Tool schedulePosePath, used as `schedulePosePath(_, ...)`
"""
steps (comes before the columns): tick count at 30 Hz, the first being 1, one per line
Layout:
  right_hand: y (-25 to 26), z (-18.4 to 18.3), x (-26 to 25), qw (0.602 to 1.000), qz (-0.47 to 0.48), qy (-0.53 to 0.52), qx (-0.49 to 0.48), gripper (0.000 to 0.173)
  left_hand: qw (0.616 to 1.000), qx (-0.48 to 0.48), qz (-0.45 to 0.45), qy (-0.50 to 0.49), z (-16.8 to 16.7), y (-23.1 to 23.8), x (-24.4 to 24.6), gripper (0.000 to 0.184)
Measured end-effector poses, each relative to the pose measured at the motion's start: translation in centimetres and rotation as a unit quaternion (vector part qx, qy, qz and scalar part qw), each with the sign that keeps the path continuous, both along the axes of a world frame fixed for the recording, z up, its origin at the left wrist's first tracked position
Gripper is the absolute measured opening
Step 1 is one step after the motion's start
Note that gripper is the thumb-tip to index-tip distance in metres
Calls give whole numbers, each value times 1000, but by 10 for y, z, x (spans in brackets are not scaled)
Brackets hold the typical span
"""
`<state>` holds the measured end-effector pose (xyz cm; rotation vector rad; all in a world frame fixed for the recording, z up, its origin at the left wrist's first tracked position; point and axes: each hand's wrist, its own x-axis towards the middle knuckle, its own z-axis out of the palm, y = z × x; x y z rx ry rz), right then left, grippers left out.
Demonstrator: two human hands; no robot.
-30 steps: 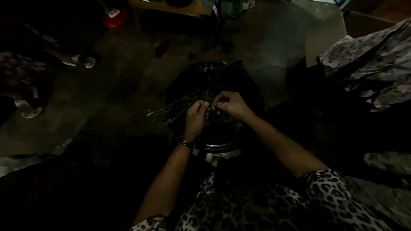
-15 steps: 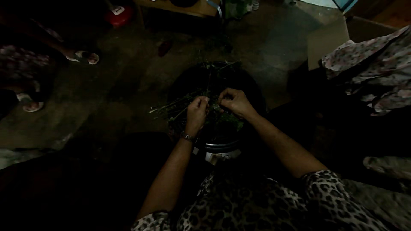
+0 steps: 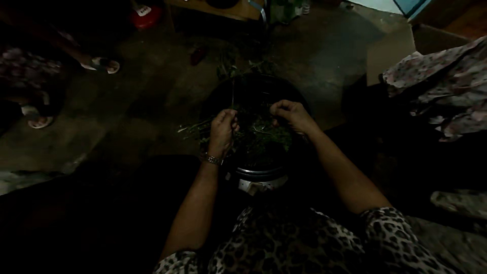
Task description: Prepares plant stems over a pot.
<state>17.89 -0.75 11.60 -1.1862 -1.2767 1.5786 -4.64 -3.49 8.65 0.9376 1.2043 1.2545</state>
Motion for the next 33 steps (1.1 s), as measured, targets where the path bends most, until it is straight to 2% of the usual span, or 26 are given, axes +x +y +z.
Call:
schedulePosePath(2,1,-3,-1,998,21,43,-44,16,998,-6,-14,-59,-3,1,5,16)
schedulePosePath(5,1,-3,-4,989,48,88,-111,29,994,-1,-61,-90,-8,-2,8,8)
schedulePosePath(7,1,-6,-3,986,74,106,-109,26,991,-1,-71,-109,-12,-2,10,10)
schedulePosePath(10,-2,-4,-4,993,92,41,-68,32,991,-16,-63,-120,-10,-1,12,18)
schedulePosePath(13,-2,-1,-8,981,84,-173,26,25,992,-30,-55,-111,-5,-1,11,25)
schedulePosePath(15,0,-7,-6,957,102,-259,83,31,992,-23,-54,-110,-5,-1,10,25)
schedulePosePath(17,1,-13,-4,949,131,-257,124,47,993,-15,-62,-98,-6,-2,10,24)
schedulePosePath(20,-4,-11,-9,955,146,-195,171,67,996,-15,-69,-61,-6,-2,11,21)
schedulePosePath(22,-9,-14,-17,965,113,-145,185,61,996,-2,-83,-11,-7,-5,11,18)
schedulePosePath(25,-14,-17,-28,973,51,-134,179,38,990,5,-109,85,-6,-15,12,17)
schedulePosePath(28,-14,-19,-31,970,36,-158,181,16,989,11,-118,86,-8,-15,17,16)
schedulePosePath(33,-10,-9,-23,965,87,-197,149,10,988,13,-130,83,-9,-11,21,16)
